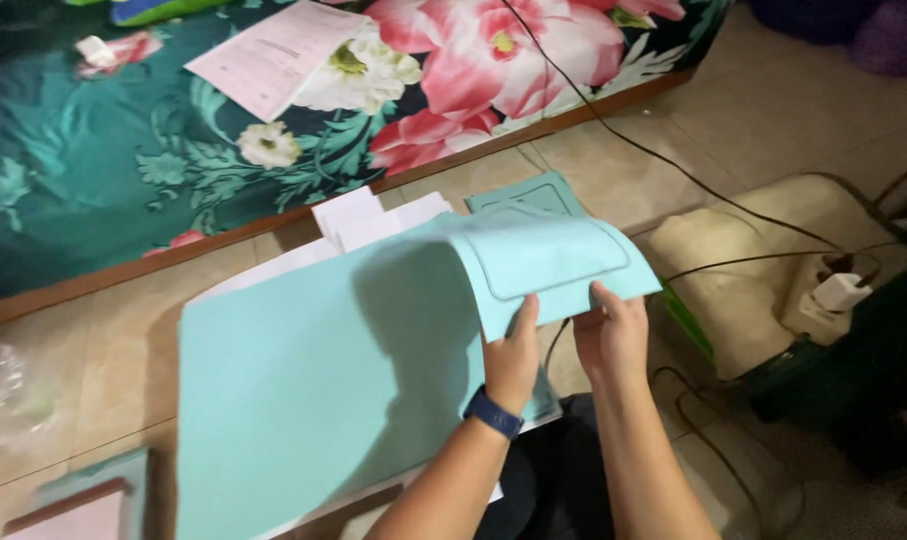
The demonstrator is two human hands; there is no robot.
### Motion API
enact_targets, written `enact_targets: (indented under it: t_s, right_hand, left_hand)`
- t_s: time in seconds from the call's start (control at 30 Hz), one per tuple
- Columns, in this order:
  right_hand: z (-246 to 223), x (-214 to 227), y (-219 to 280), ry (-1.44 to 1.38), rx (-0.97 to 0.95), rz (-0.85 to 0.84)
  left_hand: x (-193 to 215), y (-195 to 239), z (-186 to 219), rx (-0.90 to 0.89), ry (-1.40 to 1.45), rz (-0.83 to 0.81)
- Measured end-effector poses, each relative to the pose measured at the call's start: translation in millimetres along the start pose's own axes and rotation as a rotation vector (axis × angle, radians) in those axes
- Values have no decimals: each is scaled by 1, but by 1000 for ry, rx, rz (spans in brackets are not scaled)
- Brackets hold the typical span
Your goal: The person sits on the floor and folds light blue paper sheets in half by hand. They repeatedly pick up a sheet, fold it, and place it onto a growing stack on the floor.
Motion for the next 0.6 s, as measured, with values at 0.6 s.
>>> enact_targets:
  t_s: [0.6]
  right_hand:
    - [227,267,-195,788,-558,238]
  left_hand:
    - [26,-47,-86,282,-1410,-275]
Point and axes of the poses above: each hand's wrist, its own y-axis away from the middle knuckle, its own x-axis out of the back of the hand, z = x × y, the point moved 5 cm from there along -y, towards the middle knuckle, and after that the axes turned 10 degrees about -z, right-handed, at the moved point
